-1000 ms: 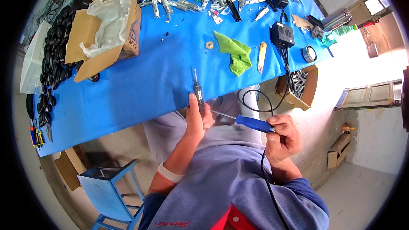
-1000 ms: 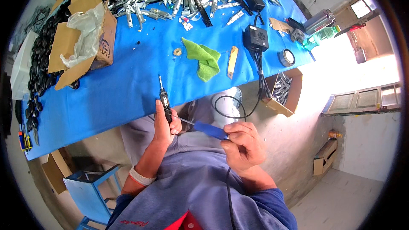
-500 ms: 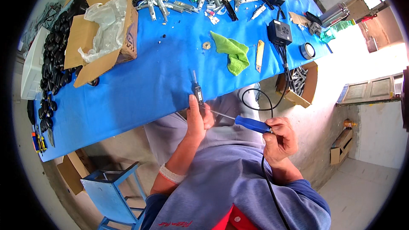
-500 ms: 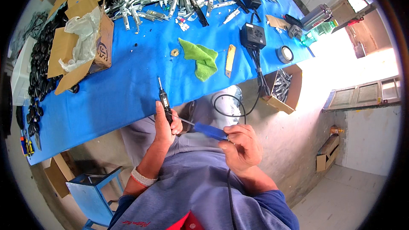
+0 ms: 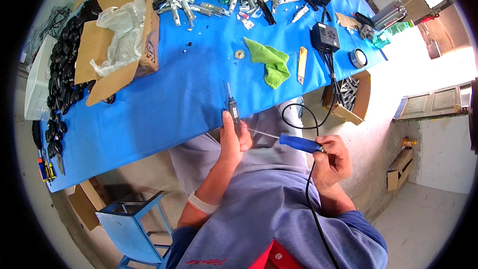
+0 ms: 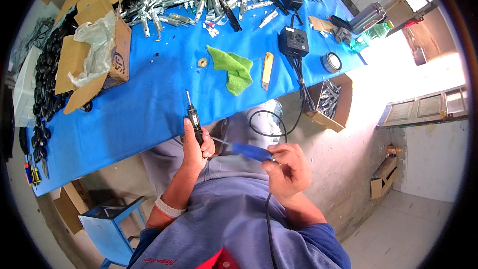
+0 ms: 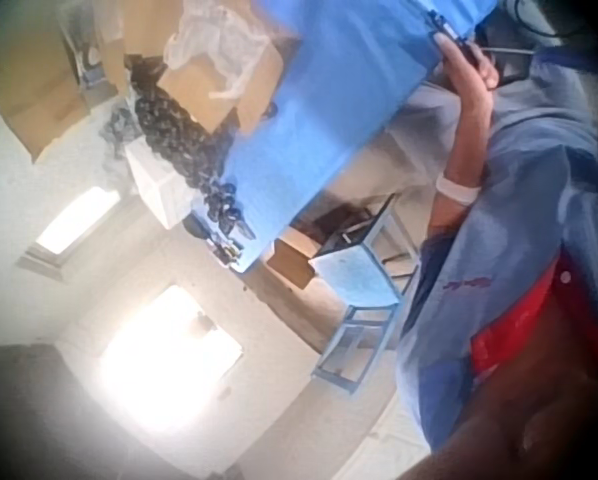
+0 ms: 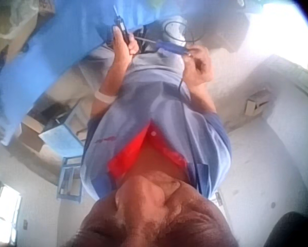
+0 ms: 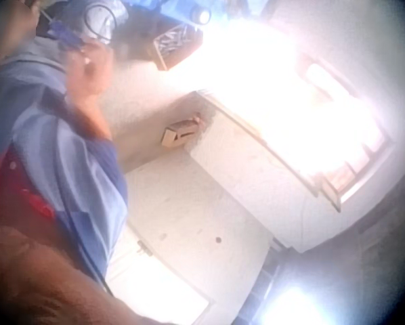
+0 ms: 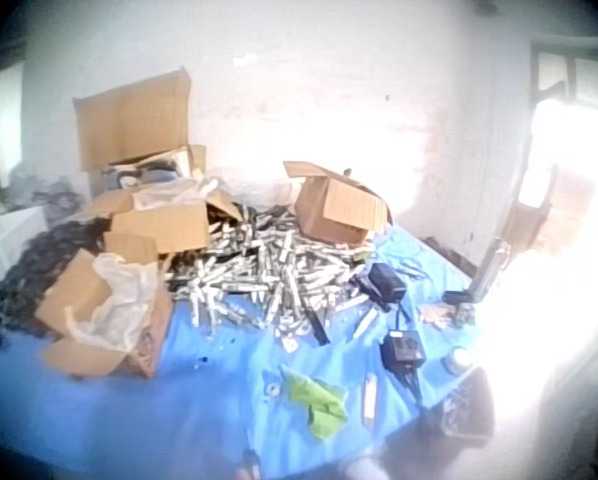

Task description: The person uses a soldering iron and solder wire to work on small metal components on a blue workbench. They repeatedly apply heat and solder to the tips of the components, occasionally wiping the iron with a green cloth. The workspace contains piles of similar metal parts and cardboard boxes.

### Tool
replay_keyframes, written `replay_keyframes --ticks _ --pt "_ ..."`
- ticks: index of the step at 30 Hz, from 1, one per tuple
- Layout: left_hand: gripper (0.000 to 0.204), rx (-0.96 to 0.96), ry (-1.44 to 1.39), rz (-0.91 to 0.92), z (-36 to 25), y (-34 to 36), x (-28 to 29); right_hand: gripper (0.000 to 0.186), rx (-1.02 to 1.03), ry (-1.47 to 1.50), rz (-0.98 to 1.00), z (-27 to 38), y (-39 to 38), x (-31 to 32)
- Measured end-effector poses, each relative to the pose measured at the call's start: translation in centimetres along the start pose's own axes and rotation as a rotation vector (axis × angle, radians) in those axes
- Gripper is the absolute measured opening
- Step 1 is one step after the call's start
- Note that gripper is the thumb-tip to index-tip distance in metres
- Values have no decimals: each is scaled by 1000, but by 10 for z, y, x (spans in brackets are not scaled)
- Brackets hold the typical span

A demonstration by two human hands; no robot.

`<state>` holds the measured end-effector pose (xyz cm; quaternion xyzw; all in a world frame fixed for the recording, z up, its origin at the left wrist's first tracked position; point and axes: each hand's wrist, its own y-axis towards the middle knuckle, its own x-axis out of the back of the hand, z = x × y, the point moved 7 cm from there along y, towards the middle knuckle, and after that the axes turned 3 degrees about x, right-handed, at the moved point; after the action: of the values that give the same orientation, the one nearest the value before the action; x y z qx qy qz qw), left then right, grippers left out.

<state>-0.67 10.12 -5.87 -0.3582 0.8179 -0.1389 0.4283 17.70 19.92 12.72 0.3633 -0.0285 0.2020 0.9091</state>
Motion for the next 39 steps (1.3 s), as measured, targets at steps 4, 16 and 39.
replay_keyframes --ticks 4,16,39 --pt "67 48 -24 24 -1 -3 -4 23 -2 36 -48 -5 5 4" --pt "64 249 -145 141 -10 -29 -8 24 83 75 -53 -39 62 -33" --pt "68 370 -142 298 -46 -43 -38 26 -569 383 855 -71 26 -191"
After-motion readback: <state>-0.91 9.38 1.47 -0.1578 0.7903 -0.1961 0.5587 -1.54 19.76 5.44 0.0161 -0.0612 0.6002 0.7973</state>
